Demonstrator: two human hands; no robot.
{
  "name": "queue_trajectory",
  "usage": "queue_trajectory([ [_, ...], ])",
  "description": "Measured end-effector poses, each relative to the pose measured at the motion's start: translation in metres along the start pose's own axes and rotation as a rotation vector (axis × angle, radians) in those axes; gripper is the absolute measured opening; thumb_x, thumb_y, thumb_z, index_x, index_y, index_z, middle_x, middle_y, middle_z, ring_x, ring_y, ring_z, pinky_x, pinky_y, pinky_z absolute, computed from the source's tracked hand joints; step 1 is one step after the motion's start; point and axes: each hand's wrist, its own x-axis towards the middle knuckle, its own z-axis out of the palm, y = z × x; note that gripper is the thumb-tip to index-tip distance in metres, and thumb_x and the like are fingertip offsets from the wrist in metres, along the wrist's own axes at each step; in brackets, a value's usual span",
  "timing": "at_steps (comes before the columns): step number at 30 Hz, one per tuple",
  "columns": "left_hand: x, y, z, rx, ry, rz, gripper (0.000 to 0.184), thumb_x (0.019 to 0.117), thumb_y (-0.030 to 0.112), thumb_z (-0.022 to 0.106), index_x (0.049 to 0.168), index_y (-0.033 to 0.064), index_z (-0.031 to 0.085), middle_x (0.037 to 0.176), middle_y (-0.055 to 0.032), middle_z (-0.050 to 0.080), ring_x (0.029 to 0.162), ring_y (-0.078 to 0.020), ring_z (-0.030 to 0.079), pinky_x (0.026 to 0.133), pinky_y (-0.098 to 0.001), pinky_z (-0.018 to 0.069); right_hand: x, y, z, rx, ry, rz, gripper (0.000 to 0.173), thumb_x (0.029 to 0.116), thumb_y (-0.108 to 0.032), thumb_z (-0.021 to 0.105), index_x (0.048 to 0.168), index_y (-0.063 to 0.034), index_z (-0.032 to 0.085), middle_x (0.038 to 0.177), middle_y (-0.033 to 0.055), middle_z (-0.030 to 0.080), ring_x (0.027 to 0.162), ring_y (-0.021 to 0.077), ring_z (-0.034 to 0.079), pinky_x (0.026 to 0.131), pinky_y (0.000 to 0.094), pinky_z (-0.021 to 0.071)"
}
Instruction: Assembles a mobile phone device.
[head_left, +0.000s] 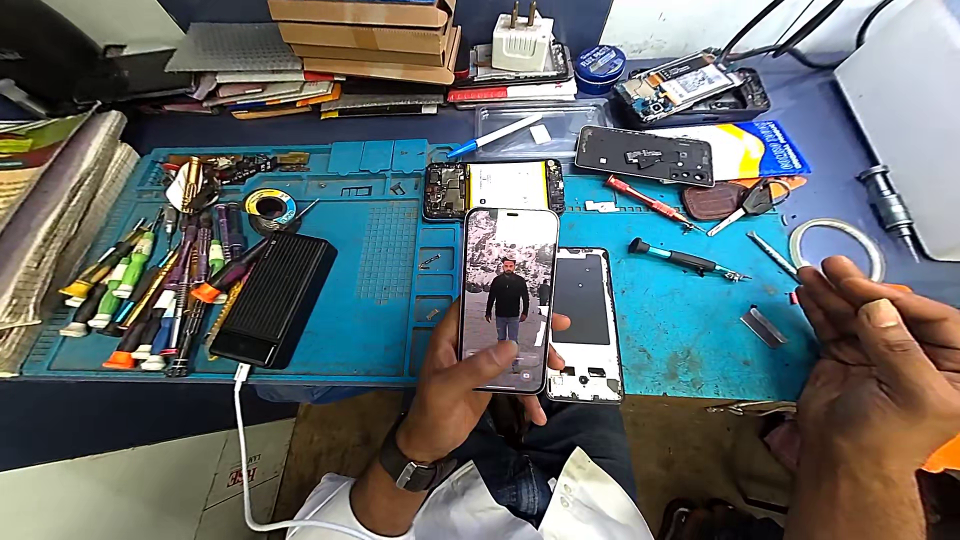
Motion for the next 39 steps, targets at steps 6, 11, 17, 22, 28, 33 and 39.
queue_trajectory([
  [6, 0.0008, 0.0006, 0.0045, 0.111, 0.03, 0.007, 0.05, 0.0967, -0.006, 0.059, 0.141, 0.0087, 0.044, 0.134, -0.0289, 0.059, 0.095, -0.0382, 0.073, 0.06, -0.0416, 0.0638, 0.0003, -0.0004, -0.0002, 0.009, -0.004, 0.001, 0.024, 0.1049, -0.012, 0.049, 0.118, -0.0037, 0.067, 0.131, 0.0154, 0.07, 0.12, 0.0313, 0.068, 0.105, 0.0444, 0.0559],
  [11, -0.0002, 0.0012, 0.0026, -0.002, 0.048, -0.036, 0.037, 0.1066, 0.019, 0.041, 0.143, 0.0107, 0.045, 0.136, -0.03, 0.057, 0.098, -0.0403, 0.072, 0.061, -0.0439, 0.0627, 0.0003, -0.0016, 0.001, -0.004, 0.0, 0.007, 0.024, 0.1048, -0.012, 0.05, 0.118, -0.0034, 0.067, 0.131, 0.0155, 0.07, 0.121, 0.0317, 0.068, 0.106, 0.0448, 0.0555],
  [17, -0.0003, 0.0022, -0.0003, -0.094, -0.001, -0.059, 0.063, 0.1056, 0.057, 0.035, 0.145, 0.0089, 0.047, 0.14, -0.0289, 0.055, 0.105, -0.0418, 0.069, 0.064, -0.0465, 0.0627, 0.0001, -0.0013, 0.0007, 0.001, -0.003, 0.0, 0.024, 0.1053, -0.012, 0.049, 0.118, -0.0031, 0.067, 0.13, 0.0157, 0.07, 0.121, 0.0317, 0.068, 0.106, 0.045, 0.0553],
  [22, 0.0008, 0.0017, -0.0033, -0.035, -0.049, -0.034, 0.047, 0.1036, 0.025, 0.052, 0.148, 0.0135, 0.041, 0.144, -0.0282, 0.051, 0.113, -0.0441, 0.066, 0.075, -0.0513, 0.0624, 0.0004, -0.0001, 0.0003, 0.009, -0.004, -0.007, 0.023, 0.1051, -0.011, 0.049, 0.118, -0.0039, 0.067, 0.13, 0.0151, 0.071, 0.12, 0.0312, 0.069, 0.106, 0.0449, 0.0555],
  [28, 0.0027, 0.005, -0.0015, 0.086, -0.081, -0.084, 0.078, 0.0872, -0.015, 0.063, 0.152, 0.0162, 0.032, 0.15, -0.0249, 0.046, 0.127, -0.0481, 0.057, 0.095, -0.0602, 0.0568, -0.0001, -0.0019, 0.0012, 0.009, -0.007, -0.007, 0.023, 0.1051, -0.012, 0.05, 0.117, -0.0053, 0.068, 0.129, 0.0142, 0.071, 0.121, 0.031, 0.068, 0.106, 0.0444, 0.0555],
  [33, 0.0022, 0.0053, 0.0022, 0.081, -0.009, -0.108, 0.067, 0.0929, -0.013, 0.054, 0.15, 0.0163, 0.037, 0.148, -0.0251, 0.05, 0.122, -0.0475, 0.061, 0.089, -0.0608, 0.0588, 0.0003, -0.001, 0.0005, 0.002, -0.01, -0.009, 0.023, 0.1046, -0.013, 0.051, 0.117, -0.0052, 0.068, 0.13, 0.0143, 0.07, 0.121, 0.0316, 0.068, 0.107, 0.0457, 0.055],
  [39, 0.0017, 0.0016, -0.0027, -0.075, -0.06, -0.063, 0.039, 0.1075, 0.019, 0.047, 0.145, 0.0116, 0.047, 0.143, -0.0304, 0.053, 0.118, -0.0495, 0.063, 0.081, -0.0596, 0.061, 0.0001, -0.0004, 0.0002, 0.007, -0.008, -0.014, 0.022, 0.1045, -0.012, 0.051, 0.117, -0.0049, 0.068, 0.13, 0.015, 0.07, 0.121, 0.0319, 0.068, 0.107, 0.0459, 0.0549],
])
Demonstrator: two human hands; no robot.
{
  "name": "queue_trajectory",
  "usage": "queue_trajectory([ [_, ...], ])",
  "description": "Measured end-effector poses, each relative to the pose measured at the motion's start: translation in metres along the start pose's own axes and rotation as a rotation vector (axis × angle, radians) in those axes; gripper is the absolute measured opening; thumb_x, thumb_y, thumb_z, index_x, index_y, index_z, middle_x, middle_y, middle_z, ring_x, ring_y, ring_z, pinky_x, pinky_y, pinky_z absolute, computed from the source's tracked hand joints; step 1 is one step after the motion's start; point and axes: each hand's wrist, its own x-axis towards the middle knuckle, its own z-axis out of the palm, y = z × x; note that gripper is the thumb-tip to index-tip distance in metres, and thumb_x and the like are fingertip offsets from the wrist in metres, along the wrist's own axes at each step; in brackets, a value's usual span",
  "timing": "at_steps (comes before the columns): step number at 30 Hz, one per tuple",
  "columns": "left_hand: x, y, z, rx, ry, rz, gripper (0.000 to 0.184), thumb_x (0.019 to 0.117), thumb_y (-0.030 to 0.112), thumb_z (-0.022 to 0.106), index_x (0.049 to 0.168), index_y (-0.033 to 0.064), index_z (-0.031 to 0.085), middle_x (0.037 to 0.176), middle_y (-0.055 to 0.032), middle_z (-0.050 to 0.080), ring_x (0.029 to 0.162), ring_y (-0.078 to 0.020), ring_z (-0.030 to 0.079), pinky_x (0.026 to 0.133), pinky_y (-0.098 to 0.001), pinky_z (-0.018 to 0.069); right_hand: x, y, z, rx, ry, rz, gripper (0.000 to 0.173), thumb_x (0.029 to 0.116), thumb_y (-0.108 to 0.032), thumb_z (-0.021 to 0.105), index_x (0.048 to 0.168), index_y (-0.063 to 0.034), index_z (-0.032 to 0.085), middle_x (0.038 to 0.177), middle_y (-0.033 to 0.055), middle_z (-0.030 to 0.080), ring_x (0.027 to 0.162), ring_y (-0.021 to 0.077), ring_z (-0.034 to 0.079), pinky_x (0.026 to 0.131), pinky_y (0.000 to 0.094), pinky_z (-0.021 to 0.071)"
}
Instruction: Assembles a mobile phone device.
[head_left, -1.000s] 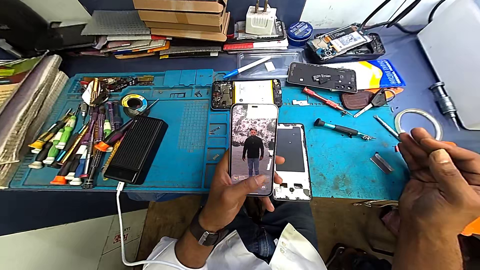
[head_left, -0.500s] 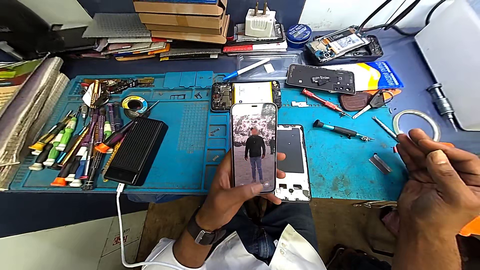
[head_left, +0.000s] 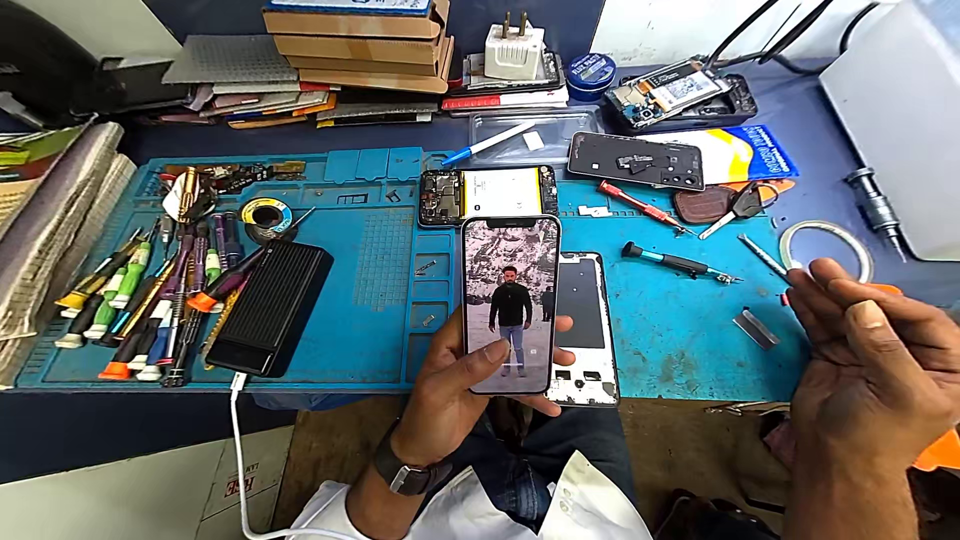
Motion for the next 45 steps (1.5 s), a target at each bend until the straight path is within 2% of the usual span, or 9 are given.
queue_trajectory([
  [6, 0.0004, 0.0013, 0.0003, -0.006, 0.008, -0.011, 0.043, 0.1066, 0.02, 0.044, 0.149, 0.0124, 0.044, 0.145, -0.0303, 0.05, 0.118, -0.0491, 0.062, 0.084, -0.0609, 0.0593, 0.0001, 0.0004, -0.0004, -0.01, 0.001, 0.001, 0.023, 0.1044, -0.013, 0.051, 0.118, -0.0055, 0.068, 0.129, 0.0141, 0.071, 0.12, 0.0311, 0.069, 0.105, 0.0449, 0.0557],
  [22, -0.0004, 0.0004, 0.0006, -0.028, 0.03, 0.003, 0.043, 0.1063, 0.023, 0.046, 0.148, 0.0103, 0.046, 0.145, -0.0313, 0.049, 0.123, -0.0511, 0.059, 0.087, -0.0654, 0.0568, -0.0001, -0.0008, 0.0015, -0.01, 0.008, -0.001, 0.022, 0.1042, -0.013, 0.052, 0.117, -0.0052, 0.068, 0.129, 0.0147, 0.071, 0.12, 0.031, 0.069, 0.105, 0.0446, 0.0558],
  [45, -0.001, 0.0002, 0.0006, -0.024, 0.027, 0.001, 0.042, 0.107, 0.023, 0.045, 0.148, 0.0108, 0.045, 0.145, -0.0309, 0.05, 0.121, -0.0504, 0.06, 0.085, -0.0636, 0.0582, 0.0006, -0.0026, 0.0042, -0.006, 0.015, -0.015, 0.022, 0.1037, -0.01, 0.051, 0.115, -0.0037, 0.069, 0.128, 0.0154, 0.071, 0.119, 0.0316, 0.069, 0.106, 0.046, 0.0556],
])
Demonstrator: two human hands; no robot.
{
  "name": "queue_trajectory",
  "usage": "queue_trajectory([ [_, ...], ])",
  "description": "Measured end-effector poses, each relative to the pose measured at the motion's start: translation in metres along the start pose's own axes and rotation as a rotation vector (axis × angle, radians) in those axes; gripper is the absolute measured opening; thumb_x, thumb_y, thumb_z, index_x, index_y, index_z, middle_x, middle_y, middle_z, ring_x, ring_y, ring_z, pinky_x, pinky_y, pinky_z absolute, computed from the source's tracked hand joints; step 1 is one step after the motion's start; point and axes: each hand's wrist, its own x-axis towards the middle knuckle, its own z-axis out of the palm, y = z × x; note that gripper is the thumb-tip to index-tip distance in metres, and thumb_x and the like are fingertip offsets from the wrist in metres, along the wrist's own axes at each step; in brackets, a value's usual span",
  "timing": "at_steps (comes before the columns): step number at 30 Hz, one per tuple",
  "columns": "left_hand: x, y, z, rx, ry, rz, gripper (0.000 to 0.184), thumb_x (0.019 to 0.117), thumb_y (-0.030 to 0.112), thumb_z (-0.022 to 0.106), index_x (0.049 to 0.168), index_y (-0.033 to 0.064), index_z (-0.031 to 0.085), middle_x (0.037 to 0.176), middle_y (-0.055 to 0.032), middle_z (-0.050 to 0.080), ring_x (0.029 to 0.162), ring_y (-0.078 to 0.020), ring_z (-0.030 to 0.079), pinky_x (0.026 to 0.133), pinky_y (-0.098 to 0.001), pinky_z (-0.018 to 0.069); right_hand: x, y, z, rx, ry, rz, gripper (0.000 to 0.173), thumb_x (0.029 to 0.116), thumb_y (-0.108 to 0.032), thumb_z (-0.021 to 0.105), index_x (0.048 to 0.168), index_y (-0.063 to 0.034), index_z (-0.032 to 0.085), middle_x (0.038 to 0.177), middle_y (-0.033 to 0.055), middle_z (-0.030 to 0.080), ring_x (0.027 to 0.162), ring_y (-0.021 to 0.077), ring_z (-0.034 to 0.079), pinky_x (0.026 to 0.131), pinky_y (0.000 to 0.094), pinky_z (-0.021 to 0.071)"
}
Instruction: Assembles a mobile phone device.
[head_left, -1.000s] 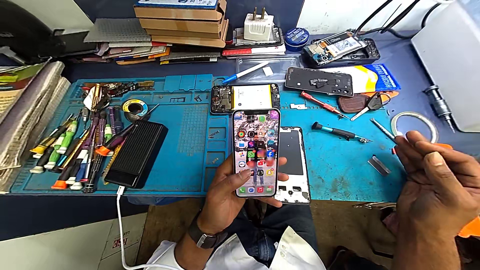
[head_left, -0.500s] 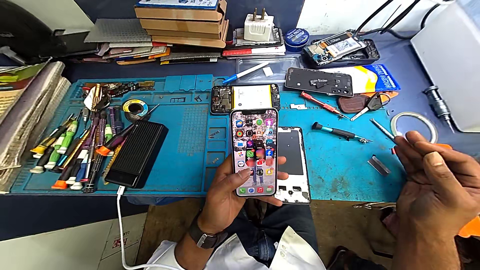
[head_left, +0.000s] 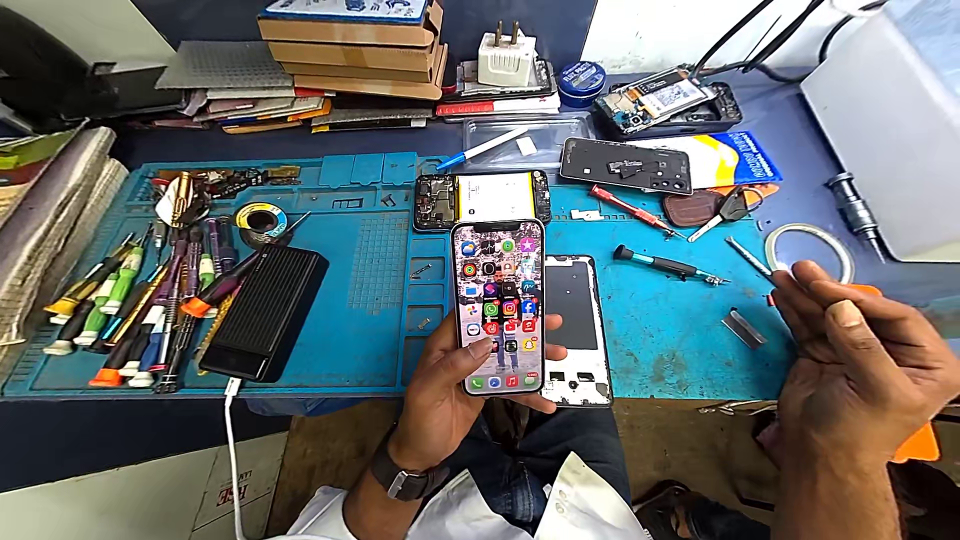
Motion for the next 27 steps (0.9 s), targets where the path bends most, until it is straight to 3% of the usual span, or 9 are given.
queue_trajectory([
  [7, 0.0, -0.001, 0.0, -0.006, -0.01, 0.003, 0.043, 0.1069, 0.024, 0.045, 0.148, 0.0112, 0.045, 0.144, -0.0317, 0.05, 0.121, -0.0509, 0.06, 0.086, -0.0639, 0.058, 0.0, 0.0, -0.001, -0.006, 0.0, -0.001, 0.022, 0.1036, -0.01, 0.052, 0.115, -0.003, 0.069, 0.128, 0.0156, 0.071, 0.119, 0.0317, 0.069, 0.106, 0.0463, 0.056],
  [13, 0.002, 0.002, -0.002, -0.046, -0.046, -0.066, 0.071, 0.1039, 0.061, 0.038, 0.152, 0.0099, 0.045, 0.152, -0.0255, 0.047, 0.123, -0.0428, 0.061, 0.089, -0.0556, 0.0588, 0.001, 0.002, 0.0, -0.024, 0.004, -0.025, 0.022, 0.1031, -0.015, 0.056, 0.115, -0.0037, 0.07, 0.127, 0.0141, 0.072, 0.118, 0.03, 0.07, 0.105, 0.0455, 0.0564],
  [16, 0.001, 0.002, -0.003, -0.039, -0.054, -0.036, 0.066, 0.1044, 0.058, 0.041, 0.151, 0.011, 0.046, 0.148, -0.0247, 0.051, 0.118, -0.0403, 0.064, 0.088, -0.0506, 0.0601, 0.001, -0.001, 0.002, -0.029, 0.009, -0.025, 0.021, 0.1022, -0.016, 0.059, 0.114, -0.0035, 0.071, 0.124, 0.0137, 0.073, 0.116, 0.0291, 0.07, 0.103, 0.0457, 0.0572],
  [19, -0.006, 0.002, -0.01, -0.007, -0.081, 0.016, 0.065, 0.1006, 0.05, 0.057, 0.152, 0.0117, 0.047, 0.149, -0.0231, 0.05, 0.125, -0.0427, 0.06, 0.097, -0.0563, 0.0558, 0.0, -0.001, 0.004, -0.006, 0.005, -0.014, 0.022, 0.1023, -0.012, 0.058, 0.116, 0.0001, 0.069, 0.124, 0.0166, 0.072, 0.118, 0.0315, 0.069, 0.106, 0.0478, 0.0557],
  [23, -0.013, 0.005, -0.006, 0.013, -0.079, 0.067, 0.084, 0.0876, 0.041, 0.078, 0.158, 0.0164, 0.039, 0.143, -0.0163, 0.057, 0.127, -0.0381, 0.059, 0.096, -0.0587, 0.0566, 0.0, -0.004, 0.011, -0.005, 0.047, -0.003, 0.021, 0.1011, -0.008, 0.059, 0.114, 0.0045, 0.069, 0.122, 0.0198, 0.072, 0.116, 0.0313, 0.07, 0.103, 0.0459, 0.0576],
  [27, -0.019, 0.005, 0.004, -0.109, -0.113, 0.032, 0.08, 0.0803, 0.025, 0.085, 0.152, 0.0195, 0.049, 0.138, -0.0112, 0.06, 0.127, -0.0361, 0.059, 0.102, -0.0645, 0.0508, 0.0, -0.006, 0.013, 0.003, 0.05, 0.001, 0.023, 0.1016, -0.008, 0.058, 0.115, 0.007, 0.069, 0.123, 0.0222, 0.071, 0.116, 0.0323, 0.07, 0.102, 0.0458, 0.0578],
])
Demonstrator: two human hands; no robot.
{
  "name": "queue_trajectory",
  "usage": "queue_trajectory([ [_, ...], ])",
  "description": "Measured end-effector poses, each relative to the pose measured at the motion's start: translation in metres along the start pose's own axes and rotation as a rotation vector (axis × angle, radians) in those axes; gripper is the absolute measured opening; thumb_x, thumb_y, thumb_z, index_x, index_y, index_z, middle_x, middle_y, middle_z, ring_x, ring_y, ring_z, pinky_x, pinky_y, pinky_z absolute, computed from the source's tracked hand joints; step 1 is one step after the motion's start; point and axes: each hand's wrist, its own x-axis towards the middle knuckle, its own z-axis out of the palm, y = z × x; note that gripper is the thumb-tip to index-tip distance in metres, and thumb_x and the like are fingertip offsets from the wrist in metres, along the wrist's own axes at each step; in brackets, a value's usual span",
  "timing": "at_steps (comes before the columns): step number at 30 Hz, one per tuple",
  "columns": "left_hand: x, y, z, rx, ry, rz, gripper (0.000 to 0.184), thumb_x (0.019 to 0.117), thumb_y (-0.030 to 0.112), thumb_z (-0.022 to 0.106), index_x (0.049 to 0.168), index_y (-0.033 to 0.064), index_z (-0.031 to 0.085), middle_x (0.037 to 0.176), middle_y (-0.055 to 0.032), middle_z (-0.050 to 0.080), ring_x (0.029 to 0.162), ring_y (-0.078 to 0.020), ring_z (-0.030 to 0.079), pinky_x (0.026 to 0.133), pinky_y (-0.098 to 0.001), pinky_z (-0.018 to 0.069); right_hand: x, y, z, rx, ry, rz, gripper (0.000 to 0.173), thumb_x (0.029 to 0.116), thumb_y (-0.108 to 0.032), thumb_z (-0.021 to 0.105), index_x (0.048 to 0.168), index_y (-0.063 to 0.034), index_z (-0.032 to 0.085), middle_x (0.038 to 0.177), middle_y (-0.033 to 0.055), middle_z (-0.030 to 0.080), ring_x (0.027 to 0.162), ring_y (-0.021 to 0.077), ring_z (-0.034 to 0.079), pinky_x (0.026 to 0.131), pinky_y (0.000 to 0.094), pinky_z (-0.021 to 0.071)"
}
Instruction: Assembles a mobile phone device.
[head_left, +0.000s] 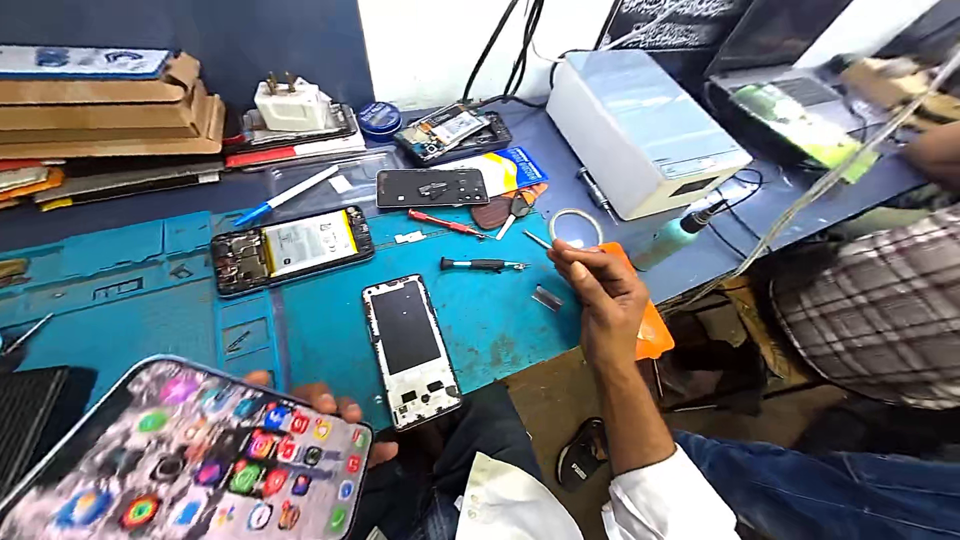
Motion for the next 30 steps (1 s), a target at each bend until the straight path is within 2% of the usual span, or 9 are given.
queue_trajectory([
  [3, -0.008, -0.002, 0.0, -0.02, -0.028, -0.039, 0.077, 0.0778, 0.024, 0.086, 0.148, 0.0193, 0.053, 0.137, -0.0095, 0.06, 0.129, -0.0351, 0.057, 0.107, -0.0672, 0.0442, -0.001, -0.001, 0.002, -0.002, -0.002, 0.007, 0.023, 0.1017, -0.008, 0.058, 0.115, 0.0074, 0.069, 0.124, 0.0227, 0.071, 0.118, 0.0325, 0.069, 0.103, 0.0453, 0.0574],
  [7, -0.015, -0.006, 0.006, -0.013, -0.024, -0.043, 0.078, 0.0767, 0.028, 0.087, 0.146, 0.017, 0.054, 0.136, -0.0109, 0.06, 0.128, -0.0365, 0.057, 0.106, -0.0685, 0.0445, -0.002, -0.001, 0.001, 0.0, -0.007, 0.004, 0.023, 0.1019, -0.007, 0.058, 0.115, 0.0078, 0.069, 0.123, 0.0225, 0.071, 0.117, 0.0323, 0.069, 0.103, 0.0448, 0.0574],
  [13, -0.027, -0.013, 0.004, -0.123, -0.005, 0.007, 0.087, 0.0786, 0.022, 0.085, 0.154, 0.0151, 0.043, 0.142, -0.0199, 0.055, 0.131, -0.0452, 0.053, 0.106, -0.0728, 0.0405, 0.0, 0.002, -0.003, -0.015, -0.057, -0.023, 0.023, 0.1032, -0.01, 0.057, 0.117, 0.0037, 0.069, 0.123, 0.0181, 0.072, 0.116, 0.0304, 0.07, 0.104, 0.0458, 0.0569],
  [18, -0.032, -0.014, 0.006, -0.107, -0.021, -0.028, 0.089, 0.0797, 0.028, 0.085, 0.156, 0.0141, 0.04, 0.142, -0.0191, 0.054, 0.13, -0.045, 0.054, 0.104, -0.0739, 0.0422, 0.0, 0.002, -0.005, -0.032, -0.044, -0.023, 0.022, 0.1034, -0.009, 0.055, 0.116, 0.0025, 0.068, 0.122, 0.0163, 0.073, 0.115, 0.0294, 0.07, 0.104, 0.0453, 0.0566],
  [20, -0.032, -0.011, 0.008, -0.072, -0.048, -0.079, 0.09, 0.0782, 0.036, 0.085, 0.154, 0.0163, 0.042, 0.134, -0.0159, 0.06, 0.121, -0.0413, 0.06, 0.098, -0.0705, 0.0489, 0.0, 0.003, -0.005, -0.021, -0.031, -0.034, 0.022, 0.103, -0.008, 0.055, 0.115, 0.0035, 0.068, 0.122, 0.0177, 0.073, 0.115, 0.0298, 0.071, 0.104, 0.0452, 0.0569],
  [22, -0.033, -0.011, 0.008, -0.007, -0.112, -0.145, 0.085, 0.0795, 0.048, 0.081, 0.152, 0.0192, 0.047, 0.124, -0.0093, 0.066, 0.11, -0.0323, 0.067, 0.095, -0.0613, 0.0555, 0.0, 0.003, -0.004, -0.017, -0.022, -0.031, 0.021, 0.1026, -0.007, 0.055, 0.114, 0.004, 0.068, 0.121, 0.0185, 0.073, 0.115, 0.0304, 0.071, 0.104, 0.0452, 0.057],
  [25, -0.057, -0.012, 0.0, 0.025, -0.139, -0.289, 0.085, 0.0831, 0.065, 0.069, 0.147, 0.0124, 0.052, 0.114, -0.0065, 0.071, 0.097, -0.0232, 0.071, 0.089, -0.0479, 0.0591, 0.0, 0.004, -0.005, -0.01, -0.027, -0.029, 0.021, 0.1027, -0.006, 0.054, 0.114, 0.0044, 0.068, 0.121, 0.0191, 0.073, 0.115, 0.0312, 0.071, 0.104, 0.046, 0.057],
  [27, -0.084, -0.006, -0.004, 0.091, -0.075, -0.393, 0.083, 0.0854, 0.071, 0.062, 0.145, 0.0136, 0.055, 0.114, -0.0051, 0.07, 0.098, -0.0203, 0.069, 0.089, -0.0424, 0.0574, -0.001, 0.002, -0.006, -0.011, -0.038, -0.021, 0.02, 0.1033, -0.006, 0.053, 0.113, 0.0038, 0.068, 0.121, 0.0185, 0.073, 0.115, 0.0306, 0.071, 0.104, 0.0463, 0.0566],
  [30, -0.132, 0.006, -0.017, 0.215, 0.03, -0.459, 0.065, 0.0939, 0.064, 0.059, 0.145, 0.0227, 0.059, 0.128, -0.0047, 0.068, 0.113, -0.018, 0.066, 0.097, -0.036, 0.055, -0.001, 0.001, -0.006, -0.013, -0.052, -0.017, 0.022, 0.1044, -0.008, 0.051, 0.113, 0.0027, 0.068, 0.122, 0.0178, 0.073, 0.116, 0.03, 0.07, 0.104, 0.0458, 0.0565],
])
